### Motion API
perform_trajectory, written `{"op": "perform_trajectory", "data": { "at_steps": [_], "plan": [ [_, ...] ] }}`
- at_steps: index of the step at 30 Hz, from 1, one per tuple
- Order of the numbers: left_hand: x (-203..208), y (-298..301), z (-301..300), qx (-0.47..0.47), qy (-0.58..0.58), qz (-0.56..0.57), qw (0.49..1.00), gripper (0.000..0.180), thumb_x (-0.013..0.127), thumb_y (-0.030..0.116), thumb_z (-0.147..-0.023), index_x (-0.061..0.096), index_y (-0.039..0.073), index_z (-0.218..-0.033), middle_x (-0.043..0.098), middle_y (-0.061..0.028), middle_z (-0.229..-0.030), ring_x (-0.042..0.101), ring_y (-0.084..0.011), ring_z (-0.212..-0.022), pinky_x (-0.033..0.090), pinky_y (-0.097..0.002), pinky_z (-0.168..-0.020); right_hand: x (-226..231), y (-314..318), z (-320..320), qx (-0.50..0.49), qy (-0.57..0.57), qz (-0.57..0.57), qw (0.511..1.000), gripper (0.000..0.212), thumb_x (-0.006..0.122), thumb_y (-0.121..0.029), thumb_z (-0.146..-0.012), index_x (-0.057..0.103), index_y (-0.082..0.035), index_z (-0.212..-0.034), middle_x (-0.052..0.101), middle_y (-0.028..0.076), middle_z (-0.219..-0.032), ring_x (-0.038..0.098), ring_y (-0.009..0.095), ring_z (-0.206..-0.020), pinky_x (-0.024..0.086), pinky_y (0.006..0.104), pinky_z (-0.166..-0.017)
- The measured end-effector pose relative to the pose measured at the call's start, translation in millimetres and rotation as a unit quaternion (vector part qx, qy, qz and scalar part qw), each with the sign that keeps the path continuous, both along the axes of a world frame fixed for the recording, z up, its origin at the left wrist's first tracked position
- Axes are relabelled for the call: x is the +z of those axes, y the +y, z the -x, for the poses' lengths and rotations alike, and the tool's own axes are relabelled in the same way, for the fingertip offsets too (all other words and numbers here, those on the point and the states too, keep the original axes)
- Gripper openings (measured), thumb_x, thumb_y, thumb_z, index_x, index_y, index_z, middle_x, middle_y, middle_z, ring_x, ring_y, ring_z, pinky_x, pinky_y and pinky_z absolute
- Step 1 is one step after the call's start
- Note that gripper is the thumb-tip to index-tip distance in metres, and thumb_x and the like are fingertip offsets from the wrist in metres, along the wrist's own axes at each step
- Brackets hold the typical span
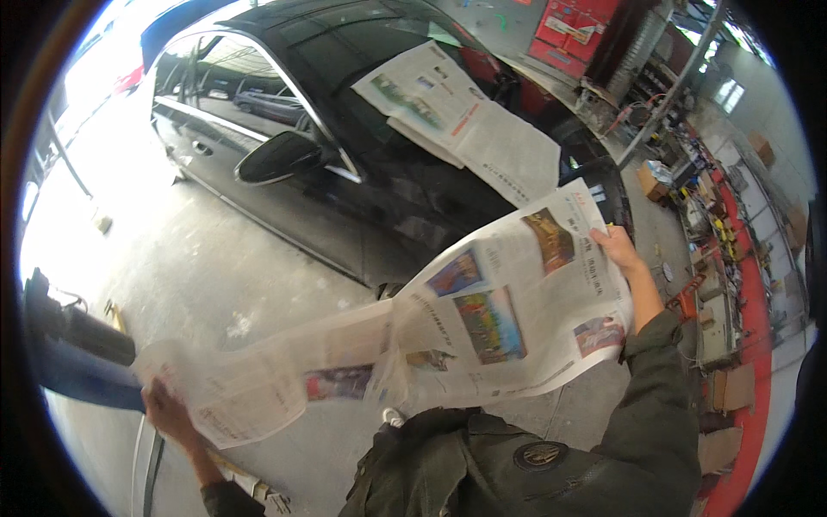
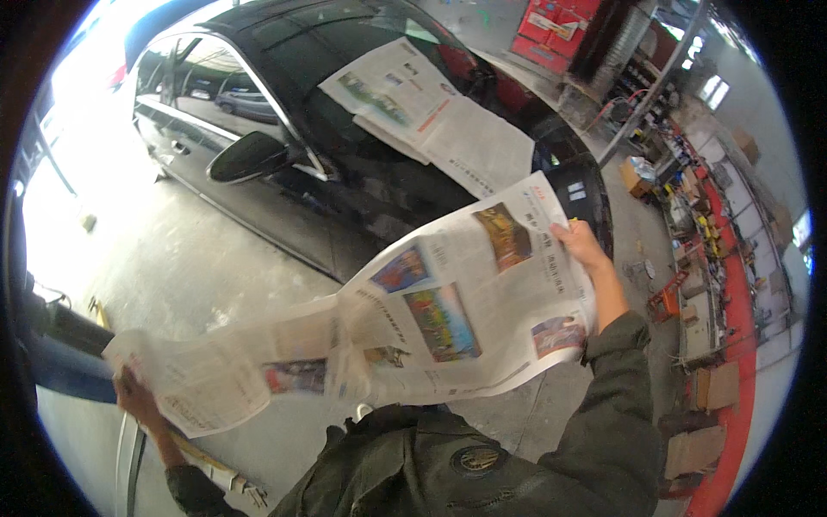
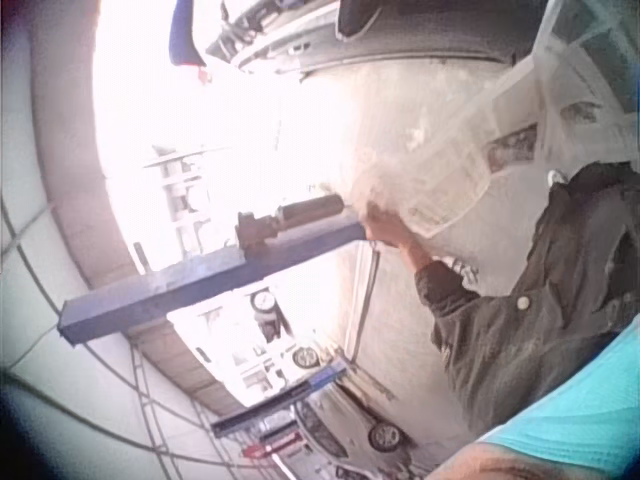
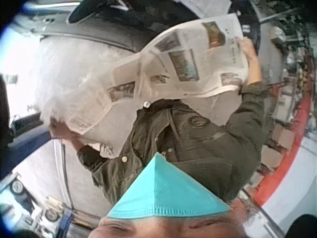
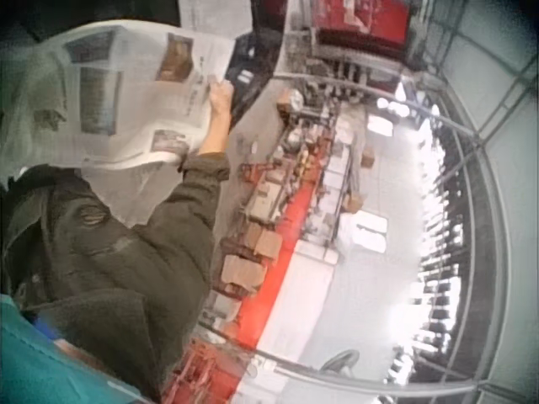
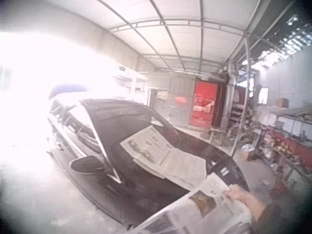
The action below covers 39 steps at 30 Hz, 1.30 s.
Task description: The person places sheets of newspaper on the hood, front bumper, and wheel arches of a black car and secures them with yellow masking tape. The person smooths the paper and applies tape along the edges to hold the newspaper in place.
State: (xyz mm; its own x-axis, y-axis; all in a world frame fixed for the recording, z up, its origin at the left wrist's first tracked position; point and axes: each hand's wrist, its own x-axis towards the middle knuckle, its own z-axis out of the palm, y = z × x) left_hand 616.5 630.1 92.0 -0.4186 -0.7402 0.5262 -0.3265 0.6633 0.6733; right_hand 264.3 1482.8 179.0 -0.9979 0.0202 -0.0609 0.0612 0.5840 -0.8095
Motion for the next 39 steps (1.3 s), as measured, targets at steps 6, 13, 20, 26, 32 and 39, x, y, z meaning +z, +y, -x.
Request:
{"op": "perform_trajectory", "data": {
  "at_steps": [6, 13, 20, 26, 32, 39],
  "plan": [
    [-32.1, -90.0, -56.3, 0.189, -0.226, 0.263, 0.919, 0.042, 0.070, 0.021, -0.095, 0.065, 0.008, -0.134, 0.074, -0.0131, -0.112, 0.070, -0.0324, -0.098, 0.053, -0.0341, -0.086, 64.4, 267.1, 91.7, -0.207, -0.049, -0.369, 0.905, 0.054, 0.076, -0.040, -0.086, 0.069, 0.007, -0.112, 0.073, 0.020, -0.109, 0.070, 0.030, -0.101, 0.054, 0.0433, -0.086],
    [8.6, -41.7, -66.5, 0.307, -0.234, 0.172, 0.906, 0.033, 0.061, 0.034, -0.102, 0.072, 0.003, -0.100, 0.070, -0.0150, -0.091, 0.064, -0.0313, -0.075, 0.051, -0.0424, -0.065, 247.9, 265.8, 293.7, -0.420, 0.251, -0.529, 0.693, 0.050, 0.047, -0.041, -0.097, 0.069, -0.003, -0.120, 0.066, 0.028, -0.123, 0.061, 0.047, -0.117, 0.048, 0.0534, -0.100],
    [78.1, 71.1, 60.1, 0.128, -0.348, 0.152, 0.916, 0.027, 0.057, 0.020, -0.104, 0.072, 0.005, -0.119, 0.073, -0.0165, -0.110, 0.072, -0.0342, -0.095, 0.056, -0.0406, -0.082, 153.4, -72.5, 524.4, -0.164, 0.340, -0.527, 0.761, 0.039, 0.055, -0.034, -0.097, 0.069, 0.002, -0.103, 0.066, 0.036, -0.106, 0.070, 0.034, -0.102, 0.048, 0.0534, -0.097],
    [112.1, 172.6, 162.7, -0.092, -0.327, 0.262, 0.903, 0.007, 0.066, 0.004, -0.095, 0.069, -0.002, -0.097, 0.071, -0.0175, -0.089, 0.069, -0.0330, -0.077, 0.054, -0.0407, -0.070, -34.4, -238.3, 517.8, 0.058, 0.435, -0.314, 0.842, 0.022, 0.056, -0.025, -0.094, 0.071, -0.015, -0.106, 0.071, 0.016, -0.090, 0.069, 0.037, -0.088, 0.055, 0.0503, -0.076],
    [132.7, 243.6, 237.5, -0.186, -0.375, 0.325, 0.848, 0.011, 0.070, 0.015, -0.092, 0.065, 0.005, -0.092, 0.057, -0.0087, -0.069, 0.057, -0.0265, -0.058, 0.041, -0.0382, -0.056, -105.3, -265.6, 484.3, 0.138, 0.371, -0.303, 0.867, 0.023, 0.063, -0.020, -0.092, 0.072, -0.016, -0.112, 0.069, 0.014, -0.104, 0.068, 0.035, -0.097, 0.056, 0.0471, -0.078],
    [118.0, 257.0, 295.4, -0.369, -0.312, 0.281, 0.829, 0.019, 0.076, 0.016, -0.082, 0.065, 0.006, -0.094, 0.056, -0.0046, -0.068, 0.059, -0.0227, -0.058, 0.043, -0.0361, -0.054, -84.6, -267.4, 419.8, 0.158, 0.286, -0.343, 0.881, 0.053, 0.071, -0.034, -0.086, 0.060, -0.006, -0.129, 0.062, 0.021, -0.124, 0.056, 0.040, -0.120, 0.051, 0.0475, -0.098]
  ]
}}
